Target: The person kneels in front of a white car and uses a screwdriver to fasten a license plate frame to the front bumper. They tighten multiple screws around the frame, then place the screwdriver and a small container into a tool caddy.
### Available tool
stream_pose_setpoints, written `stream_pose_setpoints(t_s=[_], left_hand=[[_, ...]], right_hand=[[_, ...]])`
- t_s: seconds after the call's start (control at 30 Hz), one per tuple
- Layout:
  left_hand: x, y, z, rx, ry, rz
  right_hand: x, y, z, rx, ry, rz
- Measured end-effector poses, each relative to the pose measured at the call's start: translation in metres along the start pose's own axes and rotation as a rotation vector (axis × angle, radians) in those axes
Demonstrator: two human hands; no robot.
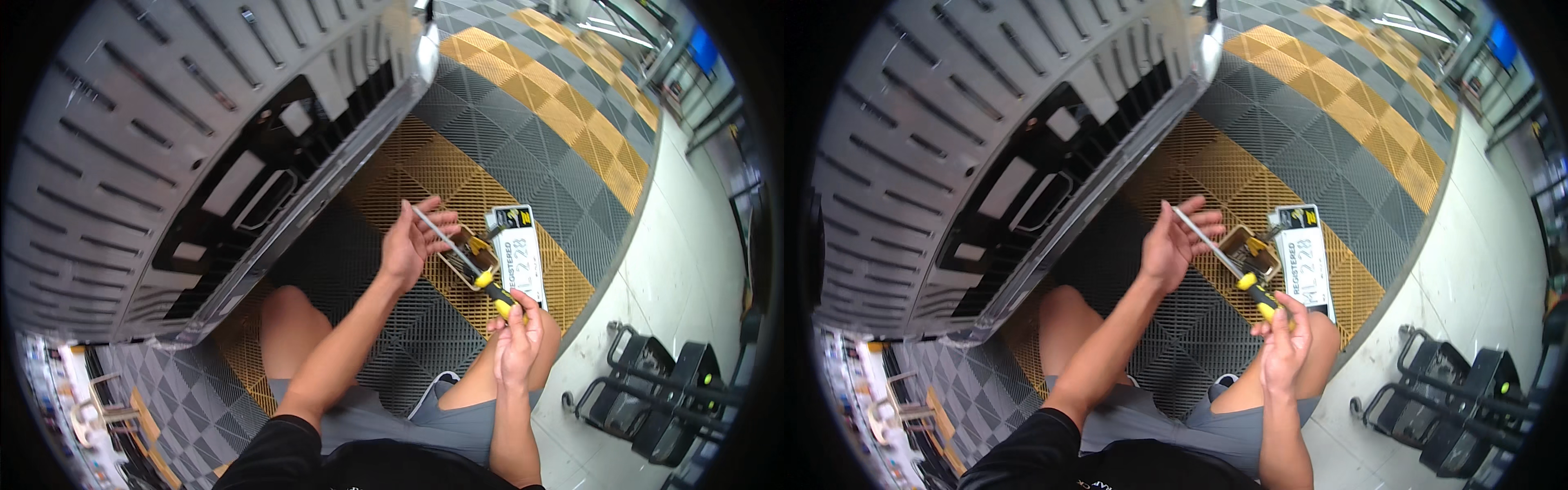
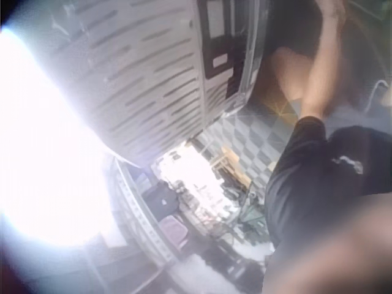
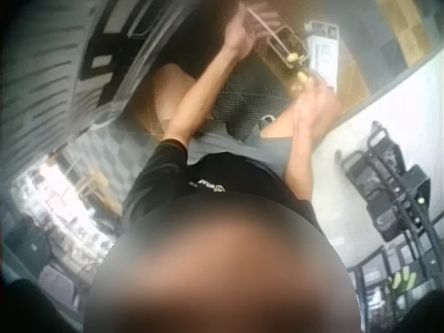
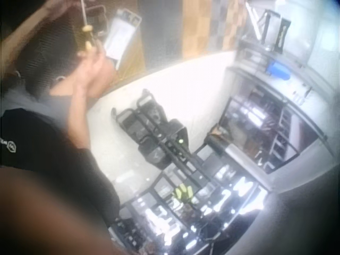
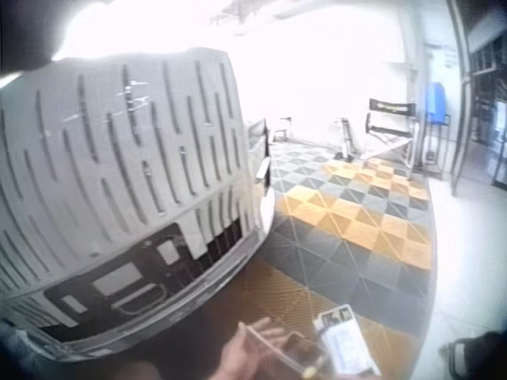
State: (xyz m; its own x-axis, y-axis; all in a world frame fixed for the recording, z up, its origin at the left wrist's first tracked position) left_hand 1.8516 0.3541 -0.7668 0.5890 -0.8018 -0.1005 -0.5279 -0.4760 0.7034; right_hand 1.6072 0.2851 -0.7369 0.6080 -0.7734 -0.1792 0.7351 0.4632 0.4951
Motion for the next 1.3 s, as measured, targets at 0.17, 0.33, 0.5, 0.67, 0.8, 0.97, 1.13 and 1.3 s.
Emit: stream_pose_setpoints(t_s=[0.17,0.33,0.5,0.67,0.8,0.97,1.13,1.3], left_hand=[[-0.001,-0.007,-0.184,0.322,0.299,-0.092],[0.019,-0.036,-0.249,0.45,0.384,-0.15],[0.023,-0.053,-0.276,0.627,0.477,-0.237],[0.026,-0.061,-0.28,0.668,0.405,-0.219],[0.027,-0.063,-0.279,0.676,0.395,-0.228],[0.025,-0.087,-0.249,0.756,0.366,-0.262],[0.022,-0.131,-0.202,0.957,0.25,-0.232],[0.023,-0.14,-0.208,0.888,0.398,-0.218]], right_hand=[[0.009,0.145,0.007,-0.128,0.14,0.463],[0.03,0.234,0.002,0.19,0.405,0.683],[0.047,0.254,-0.014,0.244,0.503,0.647],[0.047,0.26,-0.027,0.279,0.549,0.622],[0.044,0.262,-0.033,0.354,0.59,0.626],[0.038,0.242,-0.051,0.367,0.603,0.606],[0.041,0.2,-0.11,0.25,0.674,0.41],[0.049,0.201,-0.136,0.363,0.686,0.457]])
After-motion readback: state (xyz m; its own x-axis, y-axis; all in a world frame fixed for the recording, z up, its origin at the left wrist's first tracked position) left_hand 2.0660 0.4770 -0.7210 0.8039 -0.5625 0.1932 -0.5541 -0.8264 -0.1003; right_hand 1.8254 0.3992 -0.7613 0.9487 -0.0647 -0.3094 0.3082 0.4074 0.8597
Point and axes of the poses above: each hand's wrist, its own x-axis towards the middle knuckle, its own y-axis out of the palm, z = x × y, the point moved 10 cm from there along x, towards the middle knuckle, and after that the axes turned 5 degrees about z, right-handed, at the moved point
